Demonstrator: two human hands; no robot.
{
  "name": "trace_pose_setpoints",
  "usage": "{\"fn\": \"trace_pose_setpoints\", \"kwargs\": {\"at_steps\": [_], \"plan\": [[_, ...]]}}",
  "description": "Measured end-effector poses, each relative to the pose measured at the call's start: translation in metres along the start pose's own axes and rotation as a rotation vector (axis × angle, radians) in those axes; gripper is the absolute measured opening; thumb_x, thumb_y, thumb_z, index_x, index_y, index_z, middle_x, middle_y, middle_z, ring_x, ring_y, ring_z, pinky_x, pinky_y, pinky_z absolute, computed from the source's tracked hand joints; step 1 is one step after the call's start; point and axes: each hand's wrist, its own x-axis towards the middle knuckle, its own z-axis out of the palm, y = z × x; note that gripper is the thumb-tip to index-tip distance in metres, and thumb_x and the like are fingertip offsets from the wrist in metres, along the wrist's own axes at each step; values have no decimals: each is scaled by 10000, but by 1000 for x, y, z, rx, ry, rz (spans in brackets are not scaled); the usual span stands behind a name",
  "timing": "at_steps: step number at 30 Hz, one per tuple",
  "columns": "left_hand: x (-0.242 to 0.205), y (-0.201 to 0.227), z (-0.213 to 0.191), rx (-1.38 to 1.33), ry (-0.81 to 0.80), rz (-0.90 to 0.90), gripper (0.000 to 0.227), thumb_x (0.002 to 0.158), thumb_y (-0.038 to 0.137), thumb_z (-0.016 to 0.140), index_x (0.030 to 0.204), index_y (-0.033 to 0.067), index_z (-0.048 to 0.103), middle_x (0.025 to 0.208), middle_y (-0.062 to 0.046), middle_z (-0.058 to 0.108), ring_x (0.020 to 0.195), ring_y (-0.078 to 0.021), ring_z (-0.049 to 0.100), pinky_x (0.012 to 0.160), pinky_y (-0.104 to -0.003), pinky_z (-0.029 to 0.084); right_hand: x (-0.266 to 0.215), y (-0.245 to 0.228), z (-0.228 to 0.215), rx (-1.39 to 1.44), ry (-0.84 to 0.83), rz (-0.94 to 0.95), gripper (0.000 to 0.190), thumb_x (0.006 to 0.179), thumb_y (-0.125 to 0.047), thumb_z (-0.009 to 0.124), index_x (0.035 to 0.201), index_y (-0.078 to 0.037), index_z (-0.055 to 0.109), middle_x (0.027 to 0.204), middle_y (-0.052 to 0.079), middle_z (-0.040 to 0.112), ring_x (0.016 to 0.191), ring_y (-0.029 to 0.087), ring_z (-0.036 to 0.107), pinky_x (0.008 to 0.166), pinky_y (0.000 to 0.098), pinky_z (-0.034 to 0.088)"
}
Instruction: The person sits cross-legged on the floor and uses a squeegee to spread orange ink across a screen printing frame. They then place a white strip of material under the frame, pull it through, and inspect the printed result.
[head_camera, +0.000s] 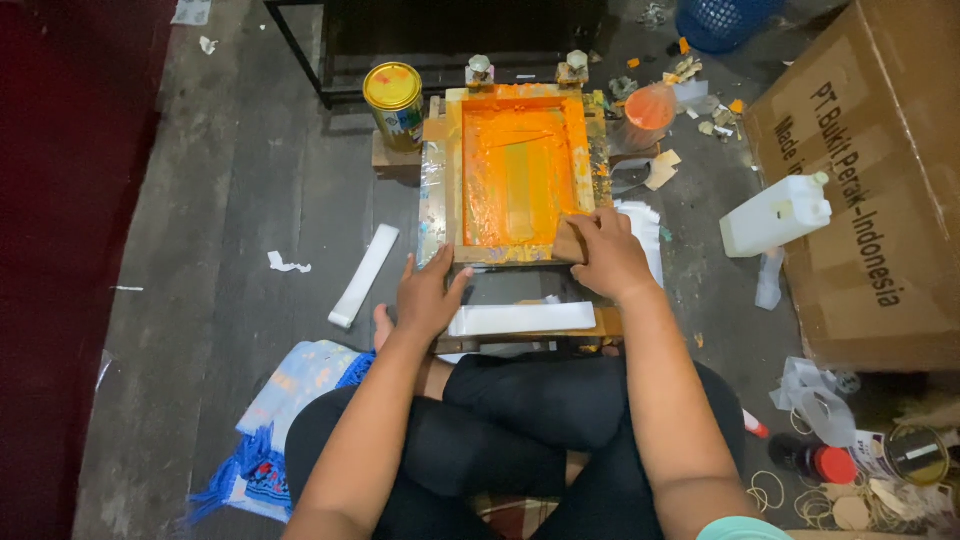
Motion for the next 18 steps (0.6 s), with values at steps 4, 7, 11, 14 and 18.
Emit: {"fn": "trace_pose_setpoints", "kwargs": {"at_steps": [4,7,11,14,18], "plan": [[-2,1,-1,-3,1,-1,601,1041,443,575,1476,29,535,1471,-187,554,1380,-283,527,1265,-538,138,1,-11,6,-34,33,-3,821,745,-289,856,1484,-157,524,1312,129,470,1397,378,377,1121,510,401],[-5,5,-4,-23,1,14,606,1045,428,579,1476,6,529,1472,-205,552,1387,-309,520,1257,-555,135,7,-9,16,-26,81,2,843,730,-269,881,1481,-137,521,1359,167,466,1386,388,357,1165,545,288],[-6,7,-6,-25,-4,15,605,1049,421,574,1485,4,517,1485,-208,540,1395,-313,513,1254,-566,137,6,-8,22,-38,189,-60,775,736,-214,880,1434,-140,552,1319,153,489,1350,373,387,1165,562,268],[-8,9,-8,-30,-6,14,600,1049,404,578,1490,2,511,1494,-210,533,1402,-315,506,1252,-571,138,4,-7,27,-64,253,-109,743,728,-201,891,1405,-164,585,1306,127,513,1342,345,403,1187,557,239],[-8,3,-3,-31,-2,20,597,1047,381,592,1504,8,498,1500,-212,529,1399,-321,509,1247,-578,146,11,6,46,-35,397,-227,728,686,-127,908,1348,-203,616,1266,82,536,1291,325,453,1190,586,251]]}}
